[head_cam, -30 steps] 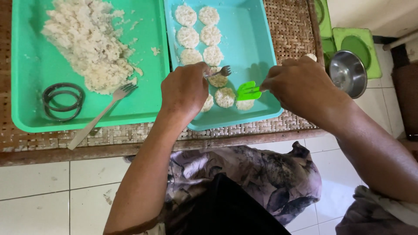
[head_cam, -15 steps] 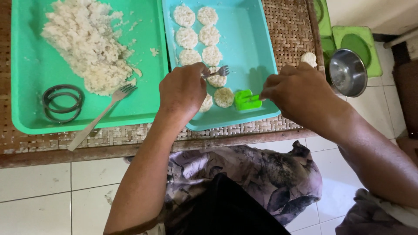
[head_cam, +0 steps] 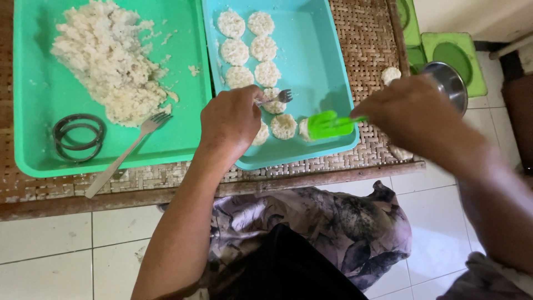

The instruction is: Shaping rice mixture into small round cakes using a fork and a spatula on a tray

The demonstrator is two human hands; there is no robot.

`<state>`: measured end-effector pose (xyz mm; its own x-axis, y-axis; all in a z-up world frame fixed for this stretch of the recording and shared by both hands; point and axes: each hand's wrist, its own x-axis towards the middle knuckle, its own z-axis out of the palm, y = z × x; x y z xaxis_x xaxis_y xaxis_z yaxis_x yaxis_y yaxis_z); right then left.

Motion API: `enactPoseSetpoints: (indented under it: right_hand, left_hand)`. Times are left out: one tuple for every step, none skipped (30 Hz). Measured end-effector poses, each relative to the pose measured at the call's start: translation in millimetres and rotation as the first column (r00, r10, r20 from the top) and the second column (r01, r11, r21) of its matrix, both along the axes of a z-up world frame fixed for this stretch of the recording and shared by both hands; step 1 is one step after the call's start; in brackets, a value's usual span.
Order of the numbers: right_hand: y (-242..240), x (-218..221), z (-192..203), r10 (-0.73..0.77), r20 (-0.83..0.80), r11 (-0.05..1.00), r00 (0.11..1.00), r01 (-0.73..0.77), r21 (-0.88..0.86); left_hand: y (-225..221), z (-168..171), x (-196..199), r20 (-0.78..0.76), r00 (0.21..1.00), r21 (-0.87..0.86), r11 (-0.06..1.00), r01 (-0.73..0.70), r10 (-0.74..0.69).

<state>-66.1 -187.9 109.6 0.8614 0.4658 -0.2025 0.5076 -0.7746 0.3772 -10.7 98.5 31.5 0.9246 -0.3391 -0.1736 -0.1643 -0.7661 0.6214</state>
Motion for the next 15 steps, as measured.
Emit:
enactPoseSetpoints:
  right_hand:
    - [0.2, 4.4, 9.3, -0.002, -0.001, 1.0, 1.0, 0.002, 0.001]
    - [-0.2, 8.7, 18.5, -0.127, -0.013, 0.973, 0.992, 0.122, -0.195]
    - [-1.1, 11.9, 27.5, -0.256, 0.005, 0.894, 0.967, 0.239, -0.379]
    - [-10.2, 16.8, 20.9, -0.262, 0.004, 0.893, 0.965, 0.244, -0.378]
    - [-18.8, 22.9, 14.4, -0.284, -0.006, 0.92, 0.959, 0.271, -0.284]
    - [-27.4, 29.1, 8.1, -0.305, -0.019, 0.936, 0.952, 0.296, -0.188]
    - [-22.6, 34.2, 7.2, -0.305, -0.02, 0.937, 0.952, 0.297, -0.185]
    - [-17.7, 39.4, 6.4, -0.41, -0.078, 0.9, 0.909, 0.39, -0.194]
    - [-12.5, 45.9, 5.4, -0.507, -0.133, 0.855, 0.852, 0.477, -0.206]
    - [-22.5, 55.0, -6.1, -0.505, -0.133, 0.857, 0.853, 0.475, -0.201]
    - [-32.4, 63.9, -18.2, -0.438, -0.105, 0.886, 0.893, 0.409, -0.219]
    - [-42.5, 73.1, -30.7, -0.368, -0.078, 0.909, 0.927, 0.341, -0.238]
    - [-42.8, 77.8, -34.6, -0.368, -0.079, 0.91, 0.926, 0.342, -0.234]
    - [-43.1, 82.8, -38.7, -0.217, 0.022, 0.943, 0.976, 0.216, -0.252]
    - [-43.3, 87.9, -43.2, -0.057, 0.12, 0.955, 0.991, 0.089, -0.282]
  left_hand:
    - [0.0, -0.6, 0.0, -0.001, 1.0, 0.001, 1.0, 0.002, -0.002]
    - [-0.4, -1.4, 0.0, 0.018, 1.0, 0.019, 1.0, 0.008, -0.008]
    - [-1.5, -2.0, 0.2, 0.038, 0.999, 0.037, 0.999, 0.017, -0.018]
    - [-1.7, -2.1, -1.3, 0.038, 0.999, 0.039, 0.999, 0.023, -0.024]
    - [-1.3, -1.5, -1.9, 0.021, 0.998, 0.039, 0.998, 0.053, -0.054]
    - [-0.7, -0.9, -2.4, 0.005, 0.996, 0.039, 0.996, 0.084, -0.084]
    - [0.4, -0.5, -5.7, 0.004, 0.996, 0.042, 0.996, 0.084, -0.085]
    - [1.5, 0.0, -8.9, 0.014, 0.997, 0.021, 0.997, 0.079, -0.079]
    - [3.1, 0.8, -11.4, 0.026, 0.997, 0.001, 0.997, 0.071, -0.071]
    - [3.0, 4.2, -12.8, 0.028, 0.997, 0.006, 0.998, 0.069, -0.069]
    - [2.8, 7.4, -14.2, -0.016, 0.997, 0.019, 0.997, 0.081, -0.08]
    - [2.3, 10.4, -15.4, -0.06, 0.994, 0.032, 0.995, 0.093, -0.091]
    - [1.9, 9.7, -15.5, -0.06, 0.994, 0.037, 0.995, 0.094, -0.091]
    - [1.3, 8.7, -15.3, -0.07, 0.99, 0.052, 0.991, 0.127, -0.123]
    - [1.0, 7.5, -15.4, -0.082, 0.985, 0.066, 0.985, 0.16, -0.154]
